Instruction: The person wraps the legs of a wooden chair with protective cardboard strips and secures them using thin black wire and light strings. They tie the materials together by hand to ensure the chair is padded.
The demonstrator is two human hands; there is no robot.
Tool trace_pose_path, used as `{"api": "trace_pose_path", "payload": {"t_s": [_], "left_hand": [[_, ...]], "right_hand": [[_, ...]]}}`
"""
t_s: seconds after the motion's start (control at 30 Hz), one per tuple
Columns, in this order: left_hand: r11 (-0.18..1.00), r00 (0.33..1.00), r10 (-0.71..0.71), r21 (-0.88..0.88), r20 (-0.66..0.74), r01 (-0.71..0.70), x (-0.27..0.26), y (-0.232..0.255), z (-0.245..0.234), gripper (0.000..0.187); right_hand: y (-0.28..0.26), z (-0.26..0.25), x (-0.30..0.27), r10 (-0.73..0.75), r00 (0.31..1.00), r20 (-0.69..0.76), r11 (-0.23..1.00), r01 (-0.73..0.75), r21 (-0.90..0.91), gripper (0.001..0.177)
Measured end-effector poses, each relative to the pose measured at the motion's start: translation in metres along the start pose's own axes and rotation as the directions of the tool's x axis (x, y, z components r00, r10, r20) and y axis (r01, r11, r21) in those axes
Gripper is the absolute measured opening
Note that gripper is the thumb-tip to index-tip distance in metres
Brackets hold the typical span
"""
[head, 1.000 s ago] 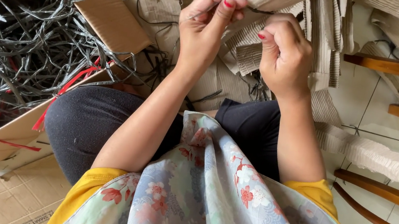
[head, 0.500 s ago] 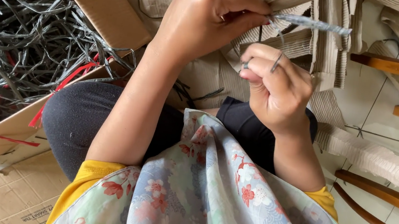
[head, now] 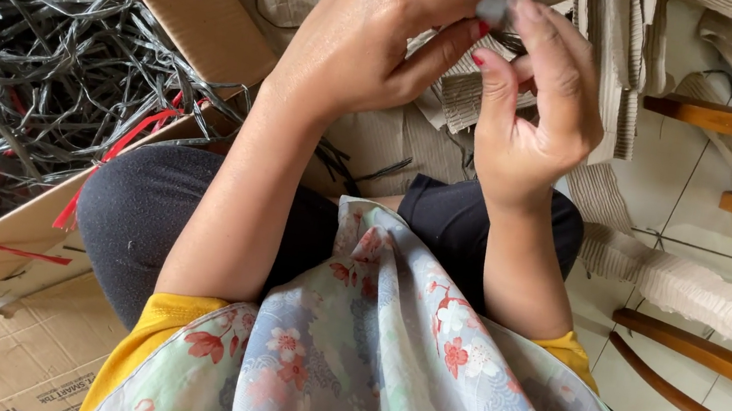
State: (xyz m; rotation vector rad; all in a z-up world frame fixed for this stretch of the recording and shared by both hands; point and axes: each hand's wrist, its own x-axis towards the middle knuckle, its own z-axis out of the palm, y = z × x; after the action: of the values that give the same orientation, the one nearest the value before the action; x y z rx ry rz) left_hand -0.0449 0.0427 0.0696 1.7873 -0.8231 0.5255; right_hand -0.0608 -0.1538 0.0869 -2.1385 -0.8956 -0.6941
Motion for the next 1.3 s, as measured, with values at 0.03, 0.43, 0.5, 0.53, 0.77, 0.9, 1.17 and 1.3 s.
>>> {"api": "trace_pose_path", "payload": {"t_s": [0.03, 0.43, 0.5, 0.53, 0.77, 0.9, 1.17, 1.3], "left_hand": [[1.000, 1.000, -0.001, -0.002, 0.001, 0.001, -0.002, 0.000, 0.000, 0.023], [0.985, 0.937, -0.166, -0.017, -0.306, 0.169, -0.010, 0.009, 0.021, 0.006], [0.963, 0.881, -0.267, -0.147, -0.392, 0.226, -0.008, 0.013, 0.027, 0.006], [0.964, 0.884, -0.264, -0.149, -0.387, 0.222, -0.007, 0.017, 0.025, 0.006], [0.915, 0.861, -0.401, -0.095, -0.313, 0.392, -0.009, 0.025, 0.028, 0.023], [0.911, 0.891, -0.399, -0.204, -0.215, 0.358, -0.003, 0.038, 0.020, 0.032], [0.879, 0.837, -0.473, -0.079, -0.275, 0.470, -0.028, 0.018, 0.040, 0.063], [0.882, 0.836, -0.462, -0.051, -0.296, 0.469, -0.034, 0.017, 0.045, 0.069]], "right_hand": [[-0.001, 0.004, 0.003, 0.002, 1.000, 0.001, 1.000, -0.002, -0.001, 0.029], [0.014, 0.021, -0.001, -0.184, 0.980, -0.081, 0.981, 0.177, -0.082, 0.012], [0.020, 0.019, -0.003, -0.225, 0.973, -0.053, 0.969, 0.217, -0.116, 0.018], [0.020, 0.018, -0.002, -0.222, 0.973, -0.056, 0.969, 0.214, -0.122, 0.018], [0.025, 0.013, 0.001, -0.283, 0.959, 0.008, 0.953, 0.282, -0.115, 0.021], [0.022, 0.005, 0.005, -0.287, 0.955, 0.076, 0.947, 0.295, -0.129, 0.024], [0.018, 0.016, 0.006, -0.133, 0.991, -0.019, 0.989, 0.132, -0.064, 0.014], [0.003, 0.022, 0.004, 0.267, 0.960, -0.089, 0.948, -0.244, 0.204, 0.012]]}}
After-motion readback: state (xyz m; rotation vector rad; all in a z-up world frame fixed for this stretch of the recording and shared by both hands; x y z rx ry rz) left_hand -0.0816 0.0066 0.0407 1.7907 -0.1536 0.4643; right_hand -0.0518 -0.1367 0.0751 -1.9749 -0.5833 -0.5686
